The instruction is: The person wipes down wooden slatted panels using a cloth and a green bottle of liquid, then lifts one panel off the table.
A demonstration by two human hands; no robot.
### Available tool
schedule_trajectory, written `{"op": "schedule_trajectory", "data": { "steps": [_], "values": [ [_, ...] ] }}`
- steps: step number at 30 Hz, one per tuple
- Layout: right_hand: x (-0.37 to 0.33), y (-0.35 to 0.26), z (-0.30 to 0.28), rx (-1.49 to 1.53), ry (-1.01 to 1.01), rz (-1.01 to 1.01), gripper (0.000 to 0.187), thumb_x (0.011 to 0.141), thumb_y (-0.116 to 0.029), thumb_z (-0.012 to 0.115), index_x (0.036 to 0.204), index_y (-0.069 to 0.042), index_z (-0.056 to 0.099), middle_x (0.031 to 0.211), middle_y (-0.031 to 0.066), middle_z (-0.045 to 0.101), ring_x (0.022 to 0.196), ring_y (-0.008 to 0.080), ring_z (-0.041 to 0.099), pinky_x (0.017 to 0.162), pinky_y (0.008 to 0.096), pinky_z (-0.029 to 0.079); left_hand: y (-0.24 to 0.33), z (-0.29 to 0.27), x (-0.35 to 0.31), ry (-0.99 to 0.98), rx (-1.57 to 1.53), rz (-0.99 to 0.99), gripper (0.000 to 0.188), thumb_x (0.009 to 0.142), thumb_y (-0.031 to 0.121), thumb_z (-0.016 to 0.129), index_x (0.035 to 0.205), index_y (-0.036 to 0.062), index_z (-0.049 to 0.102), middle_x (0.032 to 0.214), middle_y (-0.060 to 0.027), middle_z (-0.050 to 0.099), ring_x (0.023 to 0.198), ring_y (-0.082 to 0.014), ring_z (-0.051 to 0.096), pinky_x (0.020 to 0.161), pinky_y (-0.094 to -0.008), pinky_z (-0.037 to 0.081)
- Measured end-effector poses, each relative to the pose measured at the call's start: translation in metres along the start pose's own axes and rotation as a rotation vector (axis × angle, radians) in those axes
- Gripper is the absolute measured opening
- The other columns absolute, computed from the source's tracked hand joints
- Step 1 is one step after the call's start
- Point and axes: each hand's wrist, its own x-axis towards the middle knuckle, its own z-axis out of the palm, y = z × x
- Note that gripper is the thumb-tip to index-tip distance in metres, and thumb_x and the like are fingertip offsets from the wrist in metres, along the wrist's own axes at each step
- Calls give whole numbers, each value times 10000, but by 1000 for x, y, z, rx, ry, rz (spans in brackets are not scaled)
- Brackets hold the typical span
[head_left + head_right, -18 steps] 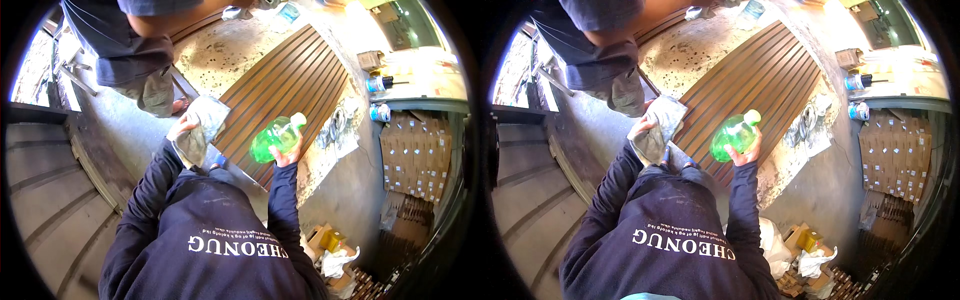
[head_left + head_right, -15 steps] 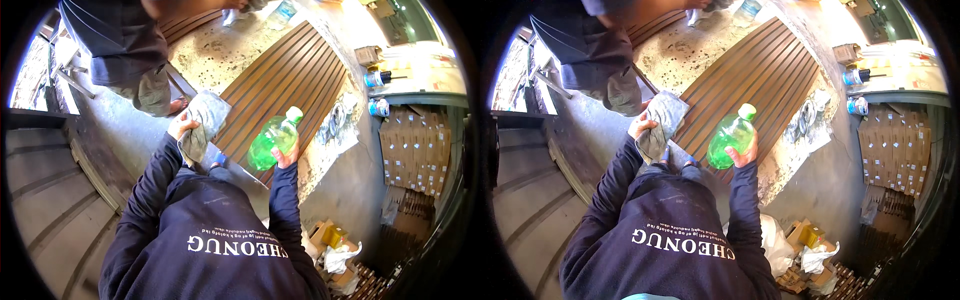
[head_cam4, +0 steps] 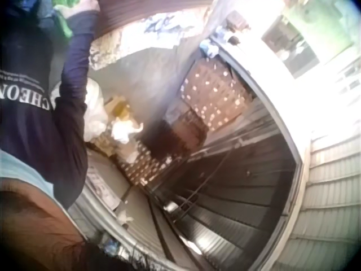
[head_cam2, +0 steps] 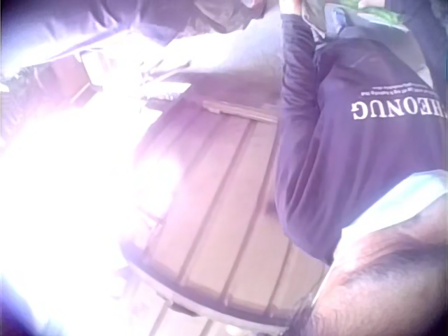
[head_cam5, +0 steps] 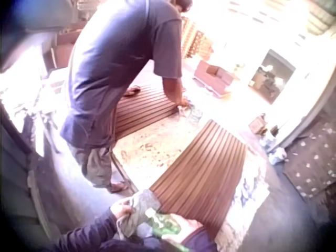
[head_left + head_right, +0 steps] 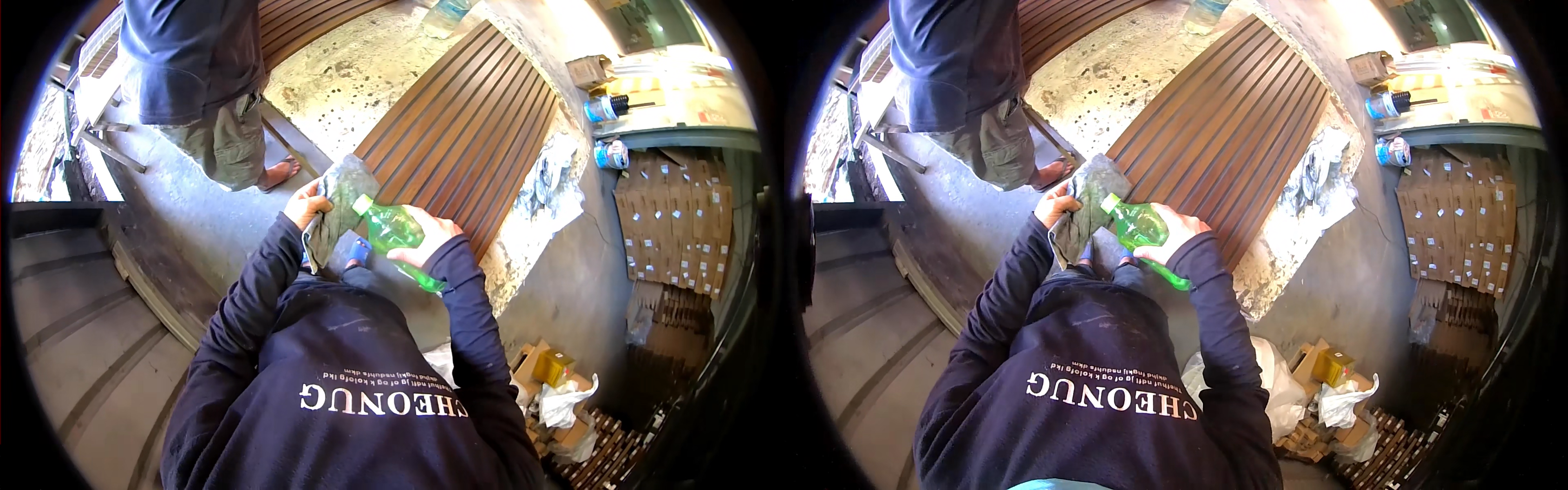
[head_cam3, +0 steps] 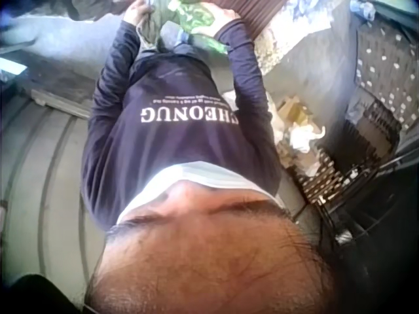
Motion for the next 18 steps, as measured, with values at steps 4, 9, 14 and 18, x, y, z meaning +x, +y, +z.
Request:
{"op": "schedule_trajectory", "data": {
  "steps": [4,9,14,18],
  "values": [
    [7,0,-7,-89,-30,74,786,571,-503,745,1219,-150,477,955,166,639,886,335,620,801,398,492,17,-19,7,31,302,106,504,675,-37,469,1174,14,517,908,1,592,763,-82,535,689,-197,419],
    [19,-1,-6,-189,-145,95,726,589,-524,724,1190,-182,502,931,161,644,863,334,624,797,406,491,31,-31,12,176,453,355,486,681,-61,436,1159,-7,500,962,-54,602,884,-138,560,821,-244,430],
    [19,-6,-7,-205,-196,122,757,587,-542,708,1215,-184,487,954,163,640,880,335,620,812,403,485,8,-16,12,229,1078,662,435,686,-20,482,1117,15,534,986,-189,570,925,-343,557,860,-353,429],
    [9,3,-6,-190,-175,181,781,593,-557,687,1241,-180,466,985,164,634,889,338,618,810,401,486,-8,-1,-31,157,1536,659,361,708,13,537,1054,84,611,909,-190,494,848,-366,519,747,-401,450]
  ]
}}
